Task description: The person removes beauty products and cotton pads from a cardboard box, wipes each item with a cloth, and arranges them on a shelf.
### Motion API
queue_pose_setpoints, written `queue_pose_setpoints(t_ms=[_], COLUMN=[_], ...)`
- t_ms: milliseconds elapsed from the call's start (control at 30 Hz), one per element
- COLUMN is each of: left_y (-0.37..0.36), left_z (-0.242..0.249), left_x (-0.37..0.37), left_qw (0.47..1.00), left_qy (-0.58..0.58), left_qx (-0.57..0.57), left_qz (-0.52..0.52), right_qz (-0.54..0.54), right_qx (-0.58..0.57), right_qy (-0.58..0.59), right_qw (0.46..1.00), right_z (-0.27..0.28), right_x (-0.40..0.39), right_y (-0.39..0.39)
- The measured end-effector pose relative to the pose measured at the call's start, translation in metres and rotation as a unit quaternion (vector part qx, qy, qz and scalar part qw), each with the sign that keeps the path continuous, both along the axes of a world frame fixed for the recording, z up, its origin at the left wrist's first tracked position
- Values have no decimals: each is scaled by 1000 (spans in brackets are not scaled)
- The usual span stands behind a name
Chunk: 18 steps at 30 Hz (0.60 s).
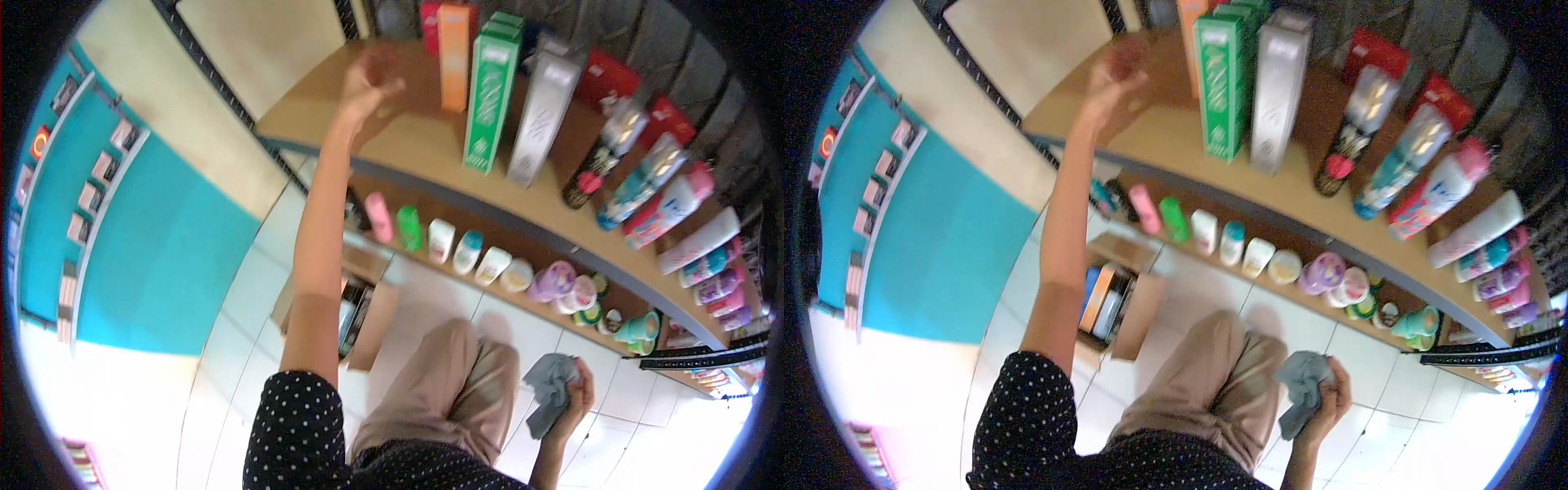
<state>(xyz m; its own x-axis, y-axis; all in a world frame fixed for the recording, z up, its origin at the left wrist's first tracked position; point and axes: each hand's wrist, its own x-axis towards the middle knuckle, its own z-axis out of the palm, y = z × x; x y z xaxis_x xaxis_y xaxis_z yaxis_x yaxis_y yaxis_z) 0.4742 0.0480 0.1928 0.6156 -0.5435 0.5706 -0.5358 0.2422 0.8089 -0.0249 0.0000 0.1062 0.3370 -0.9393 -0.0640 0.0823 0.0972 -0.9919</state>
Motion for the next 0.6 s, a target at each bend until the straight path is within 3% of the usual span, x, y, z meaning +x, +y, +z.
queue_pose_setpoints(t_ms=[67, 133, 200, 233, 267, 300, 367, 400, 600], left_y=[50, 102, 152, 170, 193, 220, 230, 233, 239], left_z=[2, -25, -102, -134, -180, -226, -258, -271, -298], left_x=[-37, -85, -111, -133, -147, -157, -187, -192, -191], left_qw=[974, 931, 887, 863, 878, 846, 733, 735, 600], left_qy=[-64, -45, -31, -30, -2, -73, 39, 40, 80], left_qx=[-142, -160, -32, 126, 201, 362, 556, 556, 656], left_qz=[165, 324, 460, 489, 435, 383, 390, 387, 451], right_qz=[4, 7, 19, 19, 18, 18, 29, 26, 28], right_qx=[44, 50, 57, 54, 51, 52, 44, 42, 29], right_qy=[4, -5, -7, -1, 5, 7, 5, 7, 33], right_qw=[999, 999, 998, 998, 999, 998, 999, 999, 999], right_z=[-3, -3, -3, -6, -7, -8, -7, -7, 0], right_x=[-2, 0, 4, 5, 5, 6, 7, 7, 2], right_y=[1, 2, 4, 5, 5, 6, 6, 7, 8])
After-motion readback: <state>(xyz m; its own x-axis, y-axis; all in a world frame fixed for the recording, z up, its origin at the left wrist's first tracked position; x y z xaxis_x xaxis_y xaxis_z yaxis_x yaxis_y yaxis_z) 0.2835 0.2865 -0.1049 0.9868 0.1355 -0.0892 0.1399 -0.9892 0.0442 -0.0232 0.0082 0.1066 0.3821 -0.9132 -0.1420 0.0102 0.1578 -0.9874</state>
